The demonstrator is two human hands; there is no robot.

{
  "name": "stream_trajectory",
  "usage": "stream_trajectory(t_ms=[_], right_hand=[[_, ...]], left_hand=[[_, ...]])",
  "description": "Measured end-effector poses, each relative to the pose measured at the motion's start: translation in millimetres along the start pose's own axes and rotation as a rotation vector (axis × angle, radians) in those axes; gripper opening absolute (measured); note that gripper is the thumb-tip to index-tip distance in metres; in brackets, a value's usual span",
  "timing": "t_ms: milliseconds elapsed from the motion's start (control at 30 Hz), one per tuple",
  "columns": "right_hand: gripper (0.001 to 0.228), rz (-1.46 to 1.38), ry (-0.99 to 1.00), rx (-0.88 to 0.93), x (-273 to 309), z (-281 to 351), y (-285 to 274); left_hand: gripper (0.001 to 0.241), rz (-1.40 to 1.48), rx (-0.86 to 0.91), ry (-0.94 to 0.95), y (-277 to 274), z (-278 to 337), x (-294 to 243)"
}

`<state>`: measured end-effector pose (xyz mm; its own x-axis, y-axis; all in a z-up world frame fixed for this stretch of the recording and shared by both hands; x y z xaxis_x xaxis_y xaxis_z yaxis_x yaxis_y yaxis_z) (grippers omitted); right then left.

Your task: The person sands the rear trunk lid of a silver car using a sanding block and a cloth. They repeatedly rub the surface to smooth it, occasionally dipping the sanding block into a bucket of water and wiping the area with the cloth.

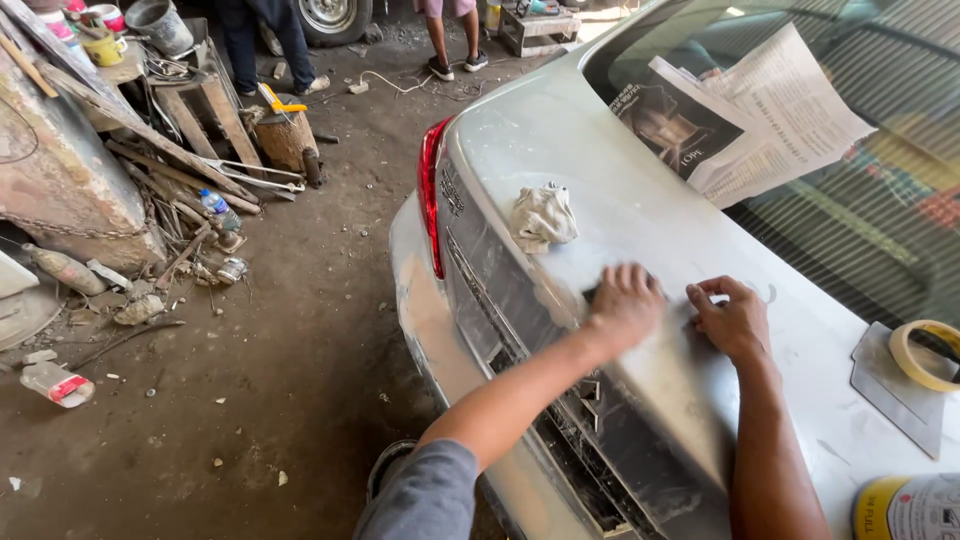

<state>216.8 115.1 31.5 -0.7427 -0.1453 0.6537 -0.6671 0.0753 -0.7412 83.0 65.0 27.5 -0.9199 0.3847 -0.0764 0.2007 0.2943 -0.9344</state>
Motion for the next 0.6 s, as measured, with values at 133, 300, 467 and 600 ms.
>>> stream_trajectory(t_ms=[133,300,467,600], right_hand=[[0.039,-0.045,0.115,-0.015,1,10,-3],[0.05,-0.058,0.127,-0.018,0,9,-3],[0.052,-0.195,0.07,-0.001,3,5,-1],[0.052,-0.118,0.156,-0.006,4,7,1]], left_hand=[[0.042,-0.15,0.05,-0.263,-13,9,12],[0.057,-0.027,0.168,-0.025,4,27,-12],[0.058,0.24,0.086,-0.234,-11,23,46],[0.05,0.094,-0.101,0.063,-12,44,21]])
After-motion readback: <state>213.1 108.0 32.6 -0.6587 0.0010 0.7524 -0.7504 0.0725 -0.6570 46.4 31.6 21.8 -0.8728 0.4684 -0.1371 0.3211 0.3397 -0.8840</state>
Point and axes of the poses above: each hand's wrist, its own z-axis away from the middle knuckle, its own y-axis out of the palm, x = y × z, the point moved 9 cm from there along -z, towards the middle knuckle, and after that the axes turned 2 degrees about z, right-handed, at the moved point
